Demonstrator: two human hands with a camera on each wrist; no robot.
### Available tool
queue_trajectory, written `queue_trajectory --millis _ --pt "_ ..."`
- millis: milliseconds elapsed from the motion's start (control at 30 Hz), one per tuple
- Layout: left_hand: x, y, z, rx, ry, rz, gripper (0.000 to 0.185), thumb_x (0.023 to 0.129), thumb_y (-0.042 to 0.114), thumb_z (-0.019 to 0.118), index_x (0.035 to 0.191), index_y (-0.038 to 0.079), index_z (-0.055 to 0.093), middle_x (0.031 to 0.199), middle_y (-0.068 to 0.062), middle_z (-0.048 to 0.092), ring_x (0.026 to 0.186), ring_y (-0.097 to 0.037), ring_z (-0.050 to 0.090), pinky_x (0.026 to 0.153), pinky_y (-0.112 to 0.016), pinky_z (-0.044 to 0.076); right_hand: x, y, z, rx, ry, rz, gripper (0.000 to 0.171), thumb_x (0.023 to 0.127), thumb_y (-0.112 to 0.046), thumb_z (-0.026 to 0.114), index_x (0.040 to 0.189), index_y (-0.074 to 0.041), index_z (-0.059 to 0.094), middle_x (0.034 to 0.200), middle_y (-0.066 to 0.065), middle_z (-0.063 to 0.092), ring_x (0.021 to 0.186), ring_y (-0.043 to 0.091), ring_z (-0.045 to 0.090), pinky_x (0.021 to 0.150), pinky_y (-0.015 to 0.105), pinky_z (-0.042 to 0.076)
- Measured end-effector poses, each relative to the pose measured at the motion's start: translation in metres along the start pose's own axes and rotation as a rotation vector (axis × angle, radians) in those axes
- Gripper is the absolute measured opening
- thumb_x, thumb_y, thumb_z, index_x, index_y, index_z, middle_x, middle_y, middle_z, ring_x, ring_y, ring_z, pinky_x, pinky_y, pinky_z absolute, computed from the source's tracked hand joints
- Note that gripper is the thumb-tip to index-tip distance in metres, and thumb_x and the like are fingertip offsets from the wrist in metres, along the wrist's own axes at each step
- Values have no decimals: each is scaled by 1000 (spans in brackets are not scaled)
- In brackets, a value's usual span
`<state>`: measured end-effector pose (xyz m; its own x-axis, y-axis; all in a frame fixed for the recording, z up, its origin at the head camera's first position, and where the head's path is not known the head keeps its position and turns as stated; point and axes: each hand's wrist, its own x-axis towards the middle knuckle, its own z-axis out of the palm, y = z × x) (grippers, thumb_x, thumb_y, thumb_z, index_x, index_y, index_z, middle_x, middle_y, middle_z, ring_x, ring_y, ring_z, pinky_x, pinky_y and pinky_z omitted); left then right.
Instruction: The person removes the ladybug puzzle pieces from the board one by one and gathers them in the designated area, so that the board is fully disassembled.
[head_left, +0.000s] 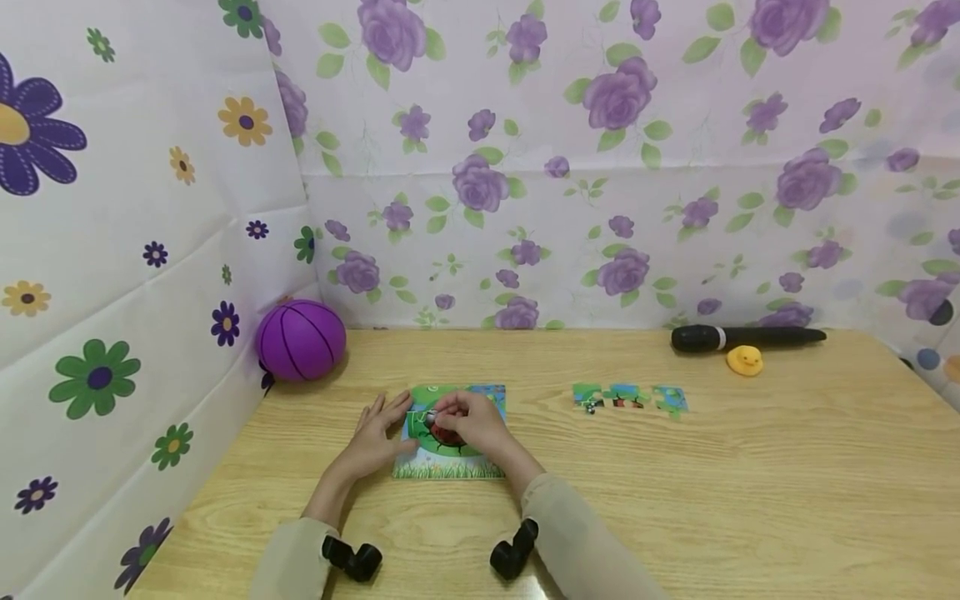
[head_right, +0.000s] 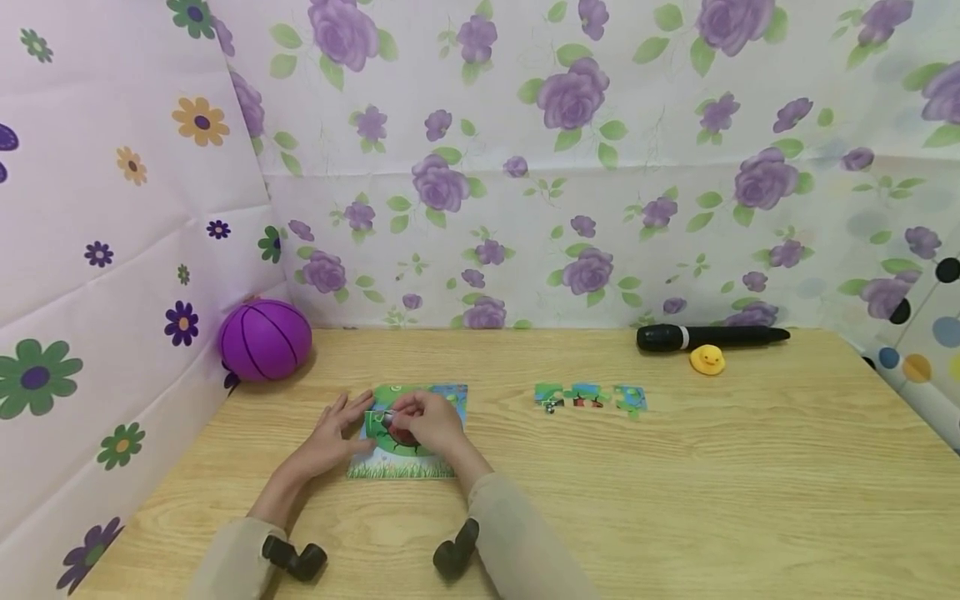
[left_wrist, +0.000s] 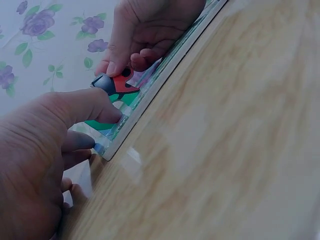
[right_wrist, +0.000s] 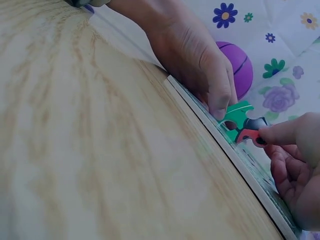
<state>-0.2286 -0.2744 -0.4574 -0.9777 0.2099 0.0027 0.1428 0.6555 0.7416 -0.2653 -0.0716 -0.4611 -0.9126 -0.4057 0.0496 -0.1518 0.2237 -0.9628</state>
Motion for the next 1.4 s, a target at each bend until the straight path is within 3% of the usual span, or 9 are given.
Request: queue_trajectory --millis 300,633,800,933,1133,1400 --pt "1 -1 1 4 8 -3 78 85 19 69 150 -3 32 163 -14 21 151 -45 -8 120 -60 -14 0 1 0 -138 -38 -53 22 94 -21 64 113 -11 69 100 6 69 81 11 58 69 25 50" --pt "1 0 1 2 7 -17 78 86 18 69 150 -2 31 163 -14 21 151 -44 -9 121 -59 -14 -2 1 -1 -225 -52 -65 18 95 -25 62 104 -13 72 94 5 70 78 10 60 70 26 51" --pt "2 1 0 -2 7 -22 78 85 19 70 150 -1 32 163 -13 20 151 -43 -9 121 -59 -14 -2 1 0 -180 -24 -43 19 97 -27 59 105 -13 69 96 5 68 83 13 60 72 29 52" --pt "1 0 0 -6 8 -16 77 84 19 70 150 -1 33 163 -14 20 151 -43 -9 120 -60 -15 -1 2 0 -75 7 -25 21 97 -27 60 106 -11 68 97 7 69 84 12 61 74 29 53" --pt "1 -3 2 10 14 -6 78 85 18 70 149 -3 32 163 -14 22 151 -42 -7 121 -60 -13 -1 -1 -8 94 147 -76 24 94 -23 65 108 -5 68 100 15 70 82 11 62 73 24 53" --pt "1 -2 2 9 16 -6 78 84 19 70 149 -3 32 163 -14 21 152 -42 -7 121 -58 -14 -10 6 -53 109 280 -94 24 89 -11 69 113 -5 67 90 18 72 71 12 59 61 19 49"
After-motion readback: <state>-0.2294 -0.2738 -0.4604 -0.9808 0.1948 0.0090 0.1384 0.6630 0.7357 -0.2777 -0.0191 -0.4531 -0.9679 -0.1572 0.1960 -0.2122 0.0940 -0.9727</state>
